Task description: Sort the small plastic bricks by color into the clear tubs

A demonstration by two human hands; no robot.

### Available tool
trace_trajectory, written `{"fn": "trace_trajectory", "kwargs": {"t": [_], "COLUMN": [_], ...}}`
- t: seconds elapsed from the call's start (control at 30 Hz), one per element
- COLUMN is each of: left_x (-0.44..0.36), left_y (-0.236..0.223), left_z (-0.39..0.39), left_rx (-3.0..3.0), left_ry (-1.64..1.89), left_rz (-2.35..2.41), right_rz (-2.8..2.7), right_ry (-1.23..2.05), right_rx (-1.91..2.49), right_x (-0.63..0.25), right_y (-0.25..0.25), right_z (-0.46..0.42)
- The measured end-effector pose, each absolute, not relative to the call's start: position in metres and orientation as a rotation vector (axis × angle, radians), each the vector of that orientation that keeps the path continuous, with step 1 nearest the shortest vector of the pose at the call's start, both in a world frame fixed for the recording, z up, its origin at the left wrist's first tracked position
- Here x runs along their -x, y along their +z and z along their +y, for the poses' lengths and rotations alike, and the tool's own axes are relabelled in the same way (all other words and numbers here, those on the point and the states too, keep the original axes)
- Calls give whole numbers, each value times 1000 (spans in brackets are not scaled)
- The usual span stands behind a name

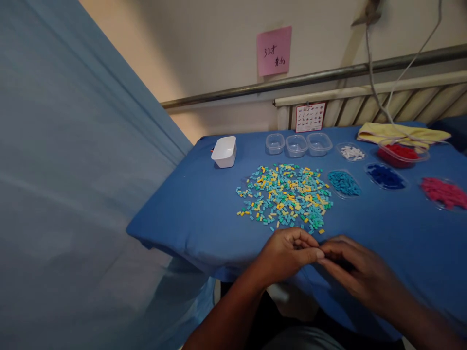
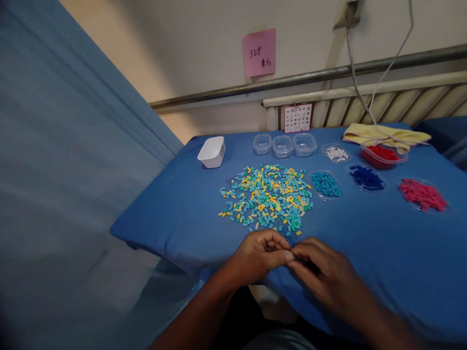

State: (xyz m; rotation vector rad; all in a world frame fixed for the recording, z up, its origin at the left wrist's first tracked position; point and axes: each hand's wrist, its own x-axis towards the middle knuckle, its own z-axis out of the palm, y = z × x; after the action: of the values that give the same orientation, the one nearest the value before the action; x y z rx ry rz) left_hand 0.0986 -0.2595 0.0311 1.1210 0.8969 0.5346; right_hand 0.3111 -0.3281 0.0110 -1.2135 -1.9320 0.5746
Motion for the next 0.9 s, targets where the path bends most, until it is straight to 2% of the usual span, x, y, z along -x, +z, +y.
{"fn": "trace_trajectory", "kwargs": {"t": [0.2, 0.43, 0.6, 0.8, 0.9], "left_x": [-97, -64, -16, 18, 7], "left_y": [41, 48, 37, 21, 17], "left_z": [-270, -269, -233, -161, -145], "left_rx": [-1239, -1760, -2096, -2377, -2391], "left_ry": [598, 721, 853, 546, 331], "left_rz": [889, 1072, 1343, 1640, 1598], "right_rz": [-1905, -1681, -1512, -1651, -1624], "right_ry": [508, 292, 166, 141, 104], "right_rx": [1310, 1697, 1880, 1848, 1827], "right_x": [-331, -399, -424, -432, -431], "right_y": [16, 40, 11, -10, -12], "right_z": [-308, -226, -199, -198, -194]}}
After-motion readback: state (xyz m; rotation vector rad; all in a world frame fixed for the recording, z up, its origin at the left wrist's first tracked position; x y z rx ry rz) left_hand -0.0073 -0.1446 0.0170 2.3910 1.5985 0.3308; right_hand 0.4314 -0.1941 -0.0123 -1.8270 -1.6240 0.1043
